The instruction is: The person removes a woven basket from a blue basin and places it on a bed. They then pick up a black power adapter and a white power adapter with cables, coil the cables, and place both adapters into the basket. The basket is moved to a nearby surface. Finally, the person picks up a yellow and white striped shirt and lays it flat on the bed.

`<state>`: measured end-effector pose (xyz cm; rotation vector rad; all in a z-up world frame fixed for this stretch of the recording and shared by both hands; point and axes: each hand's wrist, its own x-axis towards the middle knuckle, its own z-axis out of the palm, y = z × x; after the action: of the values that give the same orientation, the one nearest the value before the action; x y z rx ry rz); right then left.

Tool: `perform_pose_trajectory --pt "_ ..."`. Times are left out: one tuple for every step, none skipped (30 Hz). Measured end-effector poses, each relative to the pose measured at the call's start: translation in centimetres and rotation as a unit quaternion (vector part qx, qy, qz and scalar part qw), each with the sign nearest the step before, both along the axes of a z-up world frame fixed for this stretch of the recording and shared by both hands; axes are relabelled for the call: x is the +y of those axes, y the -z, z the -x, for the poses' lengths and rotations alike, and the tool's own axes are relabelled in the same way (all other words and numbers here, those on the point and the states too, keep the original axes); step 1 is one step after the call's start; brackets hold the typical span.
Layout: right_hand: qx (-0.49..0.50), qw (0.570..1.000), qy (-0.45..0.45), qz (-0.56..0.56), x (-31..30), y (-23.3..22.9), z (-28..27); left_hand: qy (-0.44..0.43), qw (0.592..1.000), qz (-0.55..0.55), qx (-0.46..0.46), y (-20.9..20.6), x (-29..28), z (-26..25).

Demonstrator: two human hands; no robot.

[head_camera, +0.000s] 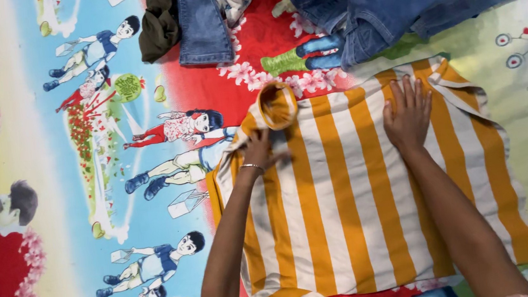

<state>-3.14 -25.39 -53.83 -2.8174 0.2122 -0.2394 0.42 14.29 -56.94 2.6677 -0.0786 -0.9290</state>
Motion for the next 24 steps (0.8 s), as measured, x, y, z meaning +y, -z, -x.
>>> perform_pose_trajectory --pt "-0.002 1.0 -0.001 0.001 0.2 -0.1 0.1 -0.037 0.996 0.002 -0.082 0.7 0.3 -0.6" --pt "-0.003 1.0 -0.001 0.0 0.2 -0.2 0.0 -0.14 0.965 0.123 -0.185 1.3 0.8 -1.4" --pt "-0.004 1.0 -0.001 -0.002 0.3 -0.3 -0.1 -0.239 0.898 0.239 -0.28 1.7 1.6 -2.3" --pt "-0.004 1.0 0.001 -0.002 0.2 -0.4 -0.1 -0.288 0.878 0.23 -0.305 1.9 2.2 -3.3" --pt "-0.01 1.0 0.002 -0.004 0.3 -0.4 -0.3 -0.336 0.854 0.221 -0.329 2.0 2.9 -4.4" --pt "-0.013 1.0 0.002 -0.006 0.2 -0.4 -0.1 -0.385 0.828 0.21 -0.351 2.1 2.8 -4.7" --pt "-0.016 1.0 0.001 -0.007 0.2 -0.4 0.0 -0.346 0.857 0.14 -0.355 2.1 2.0 -4.5" --pt "-0.013 1.0 0.004 -0.004 0.1 -0.4 -0.1 -0.303 0.88 0.07 -0.358 2.0 0.4 -4.4" --pt "-0.01 1.0 0.006 0.0 0.0 -0.3 -0.2 -0.258 0.897 0.0 -0.359 1.8 -1.5 -4.2" --pt "-0.008 1.0 0.01 0.003 0.3 -0.3 -0.2 -0.208 0.902 0.034 -0.376 1.4 -3.5 -3.8" --pt "-0.008 1.0 0.012 0.003 0.6 -0.2 -0.2 -0.157 0.904 0.069 -0.392 0.9 -5.8 -3.1" --pt "-0.009 1.0 0.014 0.004 0.5 -0.2 -0.2 -0.092 0.928 0.048 -0.358 0.5 -8.5 -2.4" --pt "-0.009 1.0 0.015 0.006 0.4 -0.2 -0.3 -0.027 0.946 0.027 -0.323 -0.1 -11.1 -1.6" --pt "-0.014 1.0 0.014 0.008 0.2 -0.3 -0.3 0.015 0.948 0.052 -0.314 -0.7 -13.3 0.0" --pt "-0.018 1.0 0.012 0.011 0.0 -0.4 -0.4 0.056 0.948 0.077 -0.304 -1.4 -15.4 1.5" --pt "-0.02 1.0 0.01 0.01 0.3 -0.4 -0.2 0.045 0.945 0.086 -0.311 -1.9 -16.9 2.6" --pt "-0.026 1.0 0.011 0.007 0.4 -0.5 -0.1 0.034 0.942 0.096 -0.319 -2.4 -18.3 3.4" --pt "-0.032 0.999 0.009 0.006 0.4 -0.5 -0.1 0.021 0.939 0.106 -0.327 -2.6 -19.2 3.8" --pt "-0.039 0.999 0.007 0.005 0.4 -0.5 -0.1 0.012 0.942 0.102 -0.321 -2.7 -19.6 3.6" --pt "-0.042 0.999 0.006 0.008 0.4 -0.5 -0.2 0.003 0.944 0.1 -0.314 -2.7 -19.9 3.2" --pt "-0.046 0.999 0.004 0.01 0.5 -0.5 -0.1 -0.007 0.947 0.097 -0.307 -2.7 -20.2 2.8" --pt "-0.05 0.999 0.002 0.013 0.4 -0.5 -0.2 -0.001 0.946 0.093 -0.31 -2.7 -20.2 2.5" --pt "-0.053 0.998 -0.013 -0.001 0.0 -0.4 -0.2 0.004 0.946 0.088 -0.313 -2.7 -20.0 2.3" --pt "-0.056 0.998 -0.029 -0.017 -0.5 -0.3 -0.1 0.007 0.946 0.08 -0.315 -2.7 -19.9 2.3"
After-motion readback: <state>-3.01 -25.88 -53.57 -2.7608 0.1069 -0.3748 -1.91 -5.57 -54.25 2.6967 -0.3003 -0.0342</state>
